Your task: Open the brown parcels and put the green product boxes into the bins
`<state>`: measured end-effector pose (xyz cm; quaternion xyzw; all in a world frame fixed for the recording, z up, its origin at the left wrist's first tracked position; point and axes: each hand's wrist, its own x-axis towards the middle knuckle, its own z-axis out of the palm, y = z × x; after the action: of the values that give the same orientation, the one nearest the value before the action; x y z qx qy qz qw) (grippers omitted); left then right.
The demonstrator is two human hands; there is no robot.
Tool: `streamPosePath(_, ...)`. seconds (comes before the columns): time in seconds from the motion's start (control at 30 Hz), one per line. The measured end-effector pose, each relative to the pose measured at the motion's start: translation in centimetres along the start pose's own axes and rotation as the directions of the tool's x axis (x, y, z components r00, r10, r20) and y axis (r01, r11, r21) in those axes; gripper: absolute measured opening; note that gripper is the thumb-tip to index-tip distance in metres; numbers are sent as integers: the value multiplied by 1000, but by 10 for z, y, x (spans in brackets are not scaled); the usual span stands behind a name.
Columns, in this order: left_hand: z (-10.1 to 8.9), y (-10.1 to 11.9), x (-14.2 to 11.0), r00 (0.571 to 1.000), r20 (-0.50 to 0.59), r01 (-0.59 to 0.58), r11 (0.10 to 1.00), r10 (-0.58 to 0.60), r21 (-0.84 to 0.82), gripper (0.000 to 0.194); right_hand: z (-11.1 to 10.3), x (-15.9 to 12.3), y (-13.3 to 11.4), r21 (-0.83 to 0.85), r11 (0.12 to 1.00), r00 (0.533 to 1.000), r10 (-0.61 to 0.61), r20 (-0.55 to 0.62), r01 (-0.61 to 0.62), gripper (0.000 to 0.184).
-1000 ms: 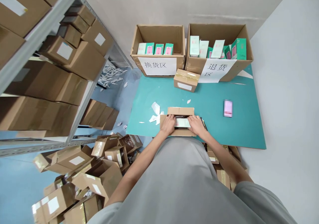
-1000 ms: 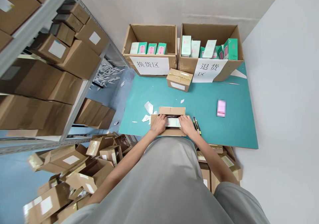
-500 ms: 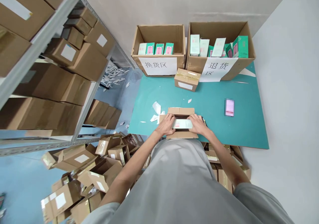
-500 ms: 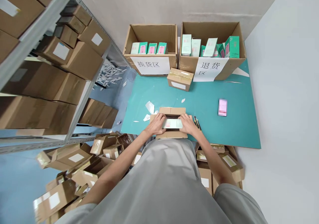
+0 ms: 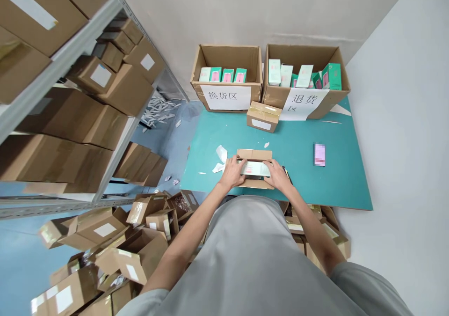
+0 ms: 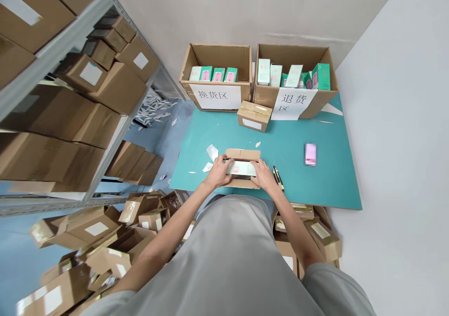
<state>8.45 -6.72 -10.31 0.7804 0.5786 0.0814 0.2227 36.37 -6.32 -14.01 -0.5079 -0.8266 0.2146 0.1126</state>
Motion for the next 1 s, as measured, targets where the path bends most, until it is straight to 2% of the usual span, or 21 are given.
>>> streamPosePath(0.07,-2,-3,-3,1000,-12,18,999,-18,-37,72,0,1,-5,-2,1000,999,26,-39,-27,71)
streamPosePath(0.23,-8,-12,-12,997,-11,73,983,-76,-168,75,-8,4,-25,97,987,991,128,-29,-125,76)
streamPosePath(0.37,-21,-14,-18,994,-81,57,969,-79,-242,75,-19,4,-44,147,975,974,188,-126,-169,88)
streamPosePath(0.5,-40,-17,-25,986,-162,-3,953,-49,-304,75,-31,3,-60,296,945,938,222,-267,-139,98)
streamPosePath(0.6,-49,-23,-33,971,-236,-52,911,-51,-410,74,-43,2,-75,499,865,896,262,-359,-53,99)
streamPosePath(0.7,-49,-32,-47,956,-280,-104,793,-86,-600,77,-57,2,-93,574,817,871,248,-425,47,75)
streamPosePath(0.77,-44,-39,-60,956,-256,-107,644,-142,-758,90,-66,2,-105,570,819,864,237,-444,68,63)
streamPosePath(0.83,-40,-44,-75,957,-208,-95,463,-200,-881,112,-72,3,-114,582,812,857,260,-444,56,63)
streamPosePath(0.9,-38,-47,-90,955,-188,-104,337,-229,-936,124,-76,5,-123,600,799,846,292,-445,40,68)
streamPosePath(1.0,-41,-46,-109,934,-247,-164,306,-257,-938,113,-73,9,-136,613,789,830,314,-461,42,76)
